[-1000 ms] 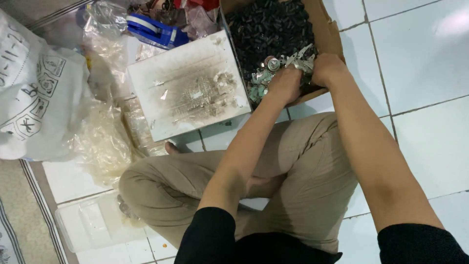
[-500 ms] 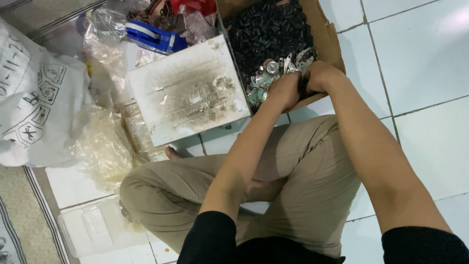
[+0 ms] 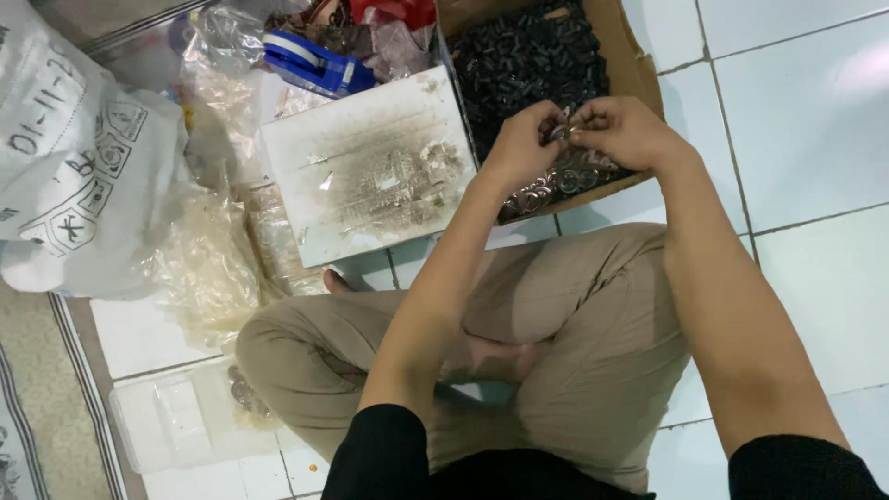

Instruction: Sort and pack small metal hardware components from a box into plastic bags

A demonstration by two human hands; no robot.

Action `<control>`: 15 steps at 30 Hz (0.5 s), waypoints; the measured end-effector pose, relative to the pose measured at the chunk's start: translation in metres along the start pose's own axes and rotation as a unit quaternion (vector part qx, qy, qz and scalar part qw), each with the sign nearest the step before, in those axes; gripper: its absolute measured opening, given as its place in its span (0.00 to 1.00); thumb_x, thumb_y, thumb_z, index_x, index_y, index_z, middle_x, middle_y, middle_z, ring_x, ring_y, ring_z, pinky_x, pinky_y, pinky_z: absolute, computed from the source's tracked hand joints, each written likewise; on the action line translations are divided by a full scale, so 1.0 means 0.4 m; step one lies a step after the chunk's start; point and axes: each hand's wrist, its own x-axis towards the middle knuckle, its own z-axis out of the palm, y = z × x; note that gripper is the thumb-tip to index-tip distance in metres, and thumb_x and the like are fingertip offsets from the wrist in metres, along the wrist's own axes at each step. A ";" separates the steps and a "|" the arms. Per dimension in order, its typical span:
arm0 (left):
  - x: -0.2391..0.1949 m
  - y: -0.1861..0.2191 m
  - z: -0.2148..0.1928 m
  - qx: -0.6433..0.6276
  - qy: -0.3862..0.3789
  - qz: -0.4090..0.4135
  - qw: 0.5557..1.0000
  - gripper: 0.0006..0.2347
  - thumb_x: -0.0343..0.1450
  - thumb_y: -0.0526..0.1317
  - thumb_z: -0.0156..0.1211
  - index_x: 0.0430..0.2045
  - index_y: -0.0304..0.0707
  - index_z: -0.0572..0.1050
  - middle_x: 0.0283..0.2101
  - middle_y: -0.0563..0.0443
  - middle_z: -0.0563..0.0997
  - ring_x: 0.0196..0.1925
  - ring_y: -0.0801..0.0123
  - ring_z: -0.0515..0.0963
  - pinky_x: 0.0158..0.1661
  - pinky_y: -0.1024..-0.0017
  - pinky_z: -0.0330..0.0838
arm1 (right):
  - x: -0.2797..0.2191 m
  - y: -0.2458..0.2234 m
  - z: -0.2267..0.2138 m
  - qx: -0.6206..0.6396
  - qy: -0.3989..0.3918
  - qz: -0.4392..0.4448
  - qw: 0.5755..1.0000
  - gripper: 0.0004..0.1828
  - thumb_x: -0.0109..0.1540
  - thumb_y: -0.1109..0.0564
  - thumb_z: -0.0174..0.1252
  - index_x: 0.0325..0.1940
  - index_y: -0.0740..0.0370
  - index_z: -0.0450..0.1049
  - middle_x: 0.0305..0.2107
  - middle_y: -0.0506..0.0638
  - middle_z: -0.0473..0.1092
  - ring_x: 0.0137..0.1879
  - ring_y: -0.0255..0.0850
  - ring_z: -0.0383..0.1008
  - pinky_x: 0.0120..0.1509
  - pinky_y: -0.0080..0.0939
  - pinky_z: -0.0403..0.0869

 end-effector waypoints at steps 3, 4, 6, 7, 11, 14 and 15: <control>-0.073 0.077 -0.140 0.016 0.023 0.006 1.000 0.14 0.64 0.35 0.69 0.43 0.45 0.79 0.36 0.35 0.83 0.43 0.40 0.85 0.43 0.52 0.80 | 0.014 -0.071 0.082 0.064 0.004 -0.076 0.995 0.15 0.64 0.62 0.64 0.55 0.60 0.75 0.38 0.44 0.74 0.43 0.32 0.73 0.47 0.33 0.75; -0.089 0.057 -0.177 0.018 0.029 0.003 0.999 0.14 0.64 0.35 0.69 0.43 0.45 0.79 0.36 0.35 0.83 0.43 0.40 0.85 0.43 0.52 0.80 | 0.024 -0.092 0.113 0.064 -0.002 -0.079 0.995 0.15 0.64 0.62 0.64 0.55 0.60 0.75 0.38 0.44 0.74 0.43 0.32 0.73 0.47 0.33 0.75; -0.126 0.020 -0.254 -0.060 0.031 -0.040 0.997 0.15 0.66 0.32 0.67 0.47 0.42 0.77 0.38 0.45 0.80 0.42 0.57 0.87 0.47 0.59 0.80 | 0.044 -0.135 0.178 0.027 -0.026 -0.145 0.989 0.13 0.64 0.65 0.62 0.53 0.62 0.77 0.37 0.49 0.75 0.44 0.36 0.74 0.46 0.36 0.74; -0.156 -0.004 -0.280 -0.057 0.038 -0.044 0.997 0.15 0.66 0.32 0.67 0.47 0.42 0.77 0.38 0.45 0.80 0.42 0.57 0.87 0.47 0.59 0.80 | 0.068 -0.139 0.223 0.028 -0.033 -0.148 0.988 0.13 0.64 0.65 0.62 0.53 0.62 0.77 0.37 0.49 0.75 0.44 0.36 0.74 0.46 0.36 0.74; -0.225 -0.087 -0.396 -0.046 0.081 -0.064 0.994 0.16 0.65 0.30 0.68 0.47 0.37 0.77 0.36 0.40 0.79 0.38 0.55 0.85 0.41 0.62 0.82 | 0.201 -0.153 0.393 -0.052 -0.025 -0.182 0.982 0.14 0.61 0.60 0.64 0.51 0.57 0.80 0.37 0.52 0.78 0.45 0.43 0.78 0.47 0.44 0.75; -0.265 -0.107 -0.457 0.065 0.121 -0.084 0.987 0.17 0.64 0.33 0.68 0.47 0.43 0.79 0.38 0.40 0.83 0.43 0.50 0.85 0.43 0.59 0.81 | 0.250 -0.169 0.493 -0.106 -0.008 -0.185 0.977 0.15 0.60 0.57 0.65 0.52 0.51 0.81 0.40 0.51 0.79 0.49 0.49 0.81 0.52 0.47 0.76; -0.275 -0.107 -0.477 0.125 0.131 -0.090 0.979 0.19 0.63 0.35 0.68 0.49 0.45 0.78 0.43 0.39 0.85 0.49 0.44 0.84 0.46 0.53 0.80 | 0.259 -0.181 0.521 -0.110 -0.002 -0.193 0.975 0.16 0.60 0.57 0.66 0.52 0.52 0.80 0.41 0.52 0.79 0.50 0.50 0.80 0.53 0.48 0.76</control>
